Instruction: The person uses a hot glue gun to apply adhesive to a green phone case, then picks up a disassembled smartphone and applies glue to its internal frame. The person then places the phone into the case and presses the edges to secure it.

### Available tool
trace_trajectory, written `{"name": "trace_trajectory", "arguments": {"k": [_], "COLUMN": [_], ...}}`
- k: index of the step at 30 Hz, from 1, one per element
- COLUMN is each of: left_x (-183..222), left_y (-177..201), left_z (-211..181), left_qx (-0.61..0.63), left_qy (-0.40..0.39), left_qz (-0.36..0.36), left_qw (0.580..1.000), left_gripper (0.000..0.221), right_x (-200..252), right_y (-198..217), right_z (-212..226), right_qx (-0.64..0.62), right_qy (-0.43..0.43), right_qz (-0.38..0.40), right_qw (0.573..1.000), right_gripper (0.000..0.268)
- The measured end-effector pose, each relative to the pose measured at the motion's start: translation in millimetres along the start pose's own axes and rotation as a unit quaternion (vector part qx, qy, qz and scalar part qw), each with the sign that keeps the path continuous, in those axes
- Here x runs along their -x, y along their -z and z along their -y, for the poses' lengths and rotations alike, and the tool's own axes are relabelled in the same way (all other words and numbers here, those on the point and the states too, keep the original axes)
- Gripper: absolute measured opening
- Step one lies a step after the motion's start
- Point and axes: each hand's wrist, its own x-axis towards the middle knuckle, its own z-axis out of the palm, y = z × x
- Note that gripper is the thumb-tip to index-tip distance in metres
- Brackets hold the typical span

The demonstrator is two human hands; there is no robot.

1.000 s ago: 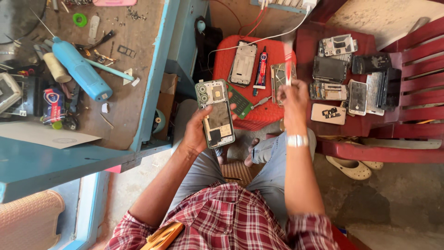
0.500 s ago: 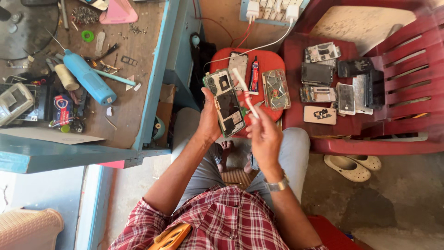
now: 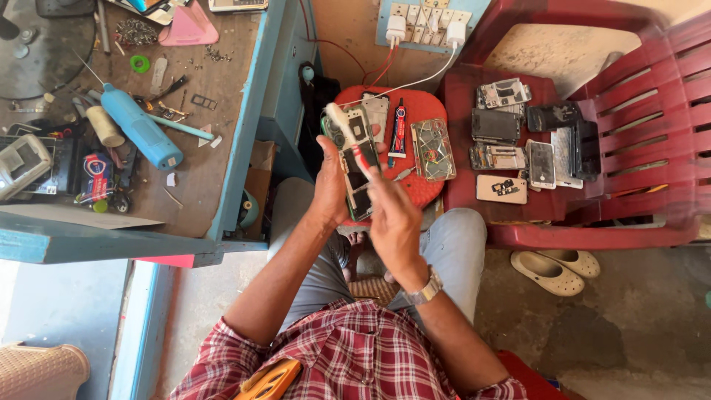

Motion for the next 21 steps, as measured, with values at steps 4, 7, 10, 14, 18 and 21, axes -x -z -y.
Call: {"name": "trace_trajectory", "arguments": {"k": [4, 7, 10, 14, 18, 21], "left_x": [-6.8, -11.6, -10.9, -17.9, -19.7, -18.2], "left_y": [-4.6, -4.4, -2.0, -4.9, -10.7, -16.7], "left_z": [-12.1, -27.6, -39.0, -46.4, -37.4, -36.7], "left_qx": [-0.01, 0.001, -0.005, 0.021, 0.025, 0.048], "left_qy": [-0.029, -0.06, -0.082, -0.115, -0.122, -0.119], "left_qz": [-0.034, -0.074, -0.091, -0.085, -0.064, -0.047], "left_qw": [0.999, 0.995, 0.993, 0.99, 0.99, 0.991], "left_gripper": [0.093, 0.089, 0.089, 0.086, 0.085, 0.083], "right_x": [12.7, 45.5, 88.6, 107.8, 93.7, 92.7], "right_y": [-2.2, 6.0, 28.4, 58.8, 48.7, 38.2], "right_z": [-6.2, -5.0, 0.7, -1.3, -15.6, -12.2], "right_qx": [0.017, 0.028, 0.019, 0.037, 0.005, 0.036], "right_qy": [0.026, 0.026, -0.015, -0.016, -0.075, 0.009], "right_qz": [0.039, 0.069, 0.096, 0.067, 0.046, 0.054], "right_qw": [0.999, 0.997, 0.995, 0.997, 0.996, 0.998], "right_gripper": [0.053, 0.052, 0.045, 0.042, 0.04, 0.04]}}
